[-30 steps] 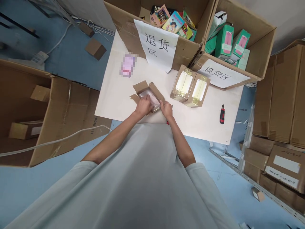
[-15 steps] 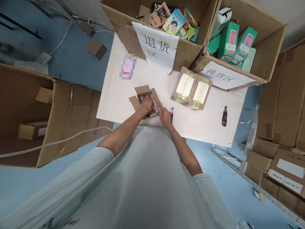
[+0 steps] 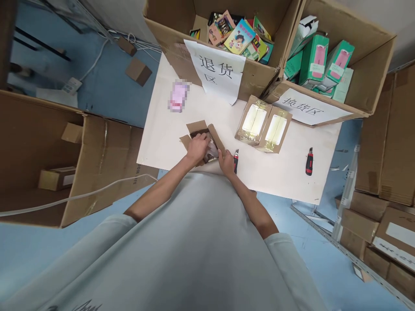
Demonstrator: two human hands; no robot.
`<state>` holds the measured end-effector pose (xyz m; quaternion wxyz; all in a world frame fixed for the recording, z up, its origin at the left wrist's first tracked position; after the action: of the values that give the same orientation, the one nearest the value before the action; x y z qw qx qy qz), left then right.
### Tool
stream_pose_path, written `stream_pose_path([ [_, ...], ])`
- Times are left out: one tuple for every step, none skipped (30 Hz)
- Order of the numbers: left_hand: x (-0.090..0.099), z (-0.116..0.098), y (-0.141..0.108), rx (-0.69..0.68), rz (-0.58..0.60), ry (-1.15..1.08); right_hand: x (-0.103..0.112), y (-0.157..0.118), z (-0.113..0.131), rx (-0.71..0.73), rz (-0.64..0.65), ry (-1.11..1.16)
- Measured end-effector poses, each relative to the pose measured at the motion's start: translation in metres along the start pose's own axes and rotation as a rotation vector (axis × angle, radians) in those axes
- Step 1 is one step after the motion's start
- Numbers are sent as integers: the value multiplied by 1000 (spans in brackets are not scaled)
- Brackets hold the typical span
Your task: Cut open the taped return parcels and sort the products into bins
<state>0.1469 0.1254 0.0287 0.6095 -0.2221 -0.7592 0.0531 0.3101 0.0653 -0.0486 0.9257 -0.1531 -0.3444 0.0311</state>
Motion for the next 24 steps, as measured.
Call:
stream_pose_path([
  [6,-1,-7,-7,1,-23,1,0,2,7,-9,5],
  [11,-2,-13,-10,-1,-50,3,1,3,7,-17,12],
  [17,0,-18,-10,-10,-79,4,1,4,-1,-20,24],
  [24,2,-23,-8,-30,-113,6,2,4,-17,-16,40],
  [32,7,-27,-4,-60,-152,8,2,5,-38,-8,60],
  [41,13,-30,2,-99,-199,10,2,7,-54,2,89],
  [51,21,-34,12,-140,-253,13,1,9,-58,16,128],
  [61,30,-37,29,-182,-316,17,1,13,-49,24,178],
  [71,40,-40,49,-219,-389,23,0,18,-34,22,240],
  [80,49,-43,68,-248,-474,30,-2,23,-22,8,311],
  [88,57,-46,85,-268,-568,39,-5,27,-18,-17,390],
  [96,63,-49,99,-282,-669,49,-8,31,-24,-47,478],
  [101,66,-51,111,-290,-773,59,-12,35,-38,-76,572],
  [104,66,-52,121,-292,-878,68,-17,38,-50,-88,673],
  [106,62,-53,128,-285,-982,76,-24,42,-53,-77,779],
  [104,55,-52,137,-274,-1081,82,-31,47,-44,-47,885],
  [101,45,-51,144,-254,-1177,87,-38,53,-24,-6,983],
  [94,31,-48,147,-222,-1267,91,-47,57,3,33,1063],
  [86,17,-45,153,-188,-1342,94,-55,61,32,55,1118],
  [75,1,-42,169,-151,-1392,96,-62,63,58,51,1145],
  [63,-15,-40,190,-108,-1418,98,-68,63,76,20,1147],
  [50,-30,-38,204,-73,-1431,99,-74,59,82,-37,1126],
  [35,-45,-37,217,-29,-1437,101,-78,54,75,-111,1086],
  [20,-60,-37,214,38,-1444,103,-81,45,56,-197,1032],
])
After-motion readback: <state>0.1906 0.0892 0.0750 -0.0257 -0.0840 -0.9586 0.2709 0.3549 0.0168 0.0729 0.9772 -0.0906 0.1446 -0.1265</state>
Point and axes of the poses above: each hand's wrist, its own y-axis towards the middle knuckle, its own x-axis out of the back of the hand, z = x × y, the point moved 6 cm from there along y, towards the middle knuckle, and after that the axes turned 3 degrees about y, right-handed, at the moved point
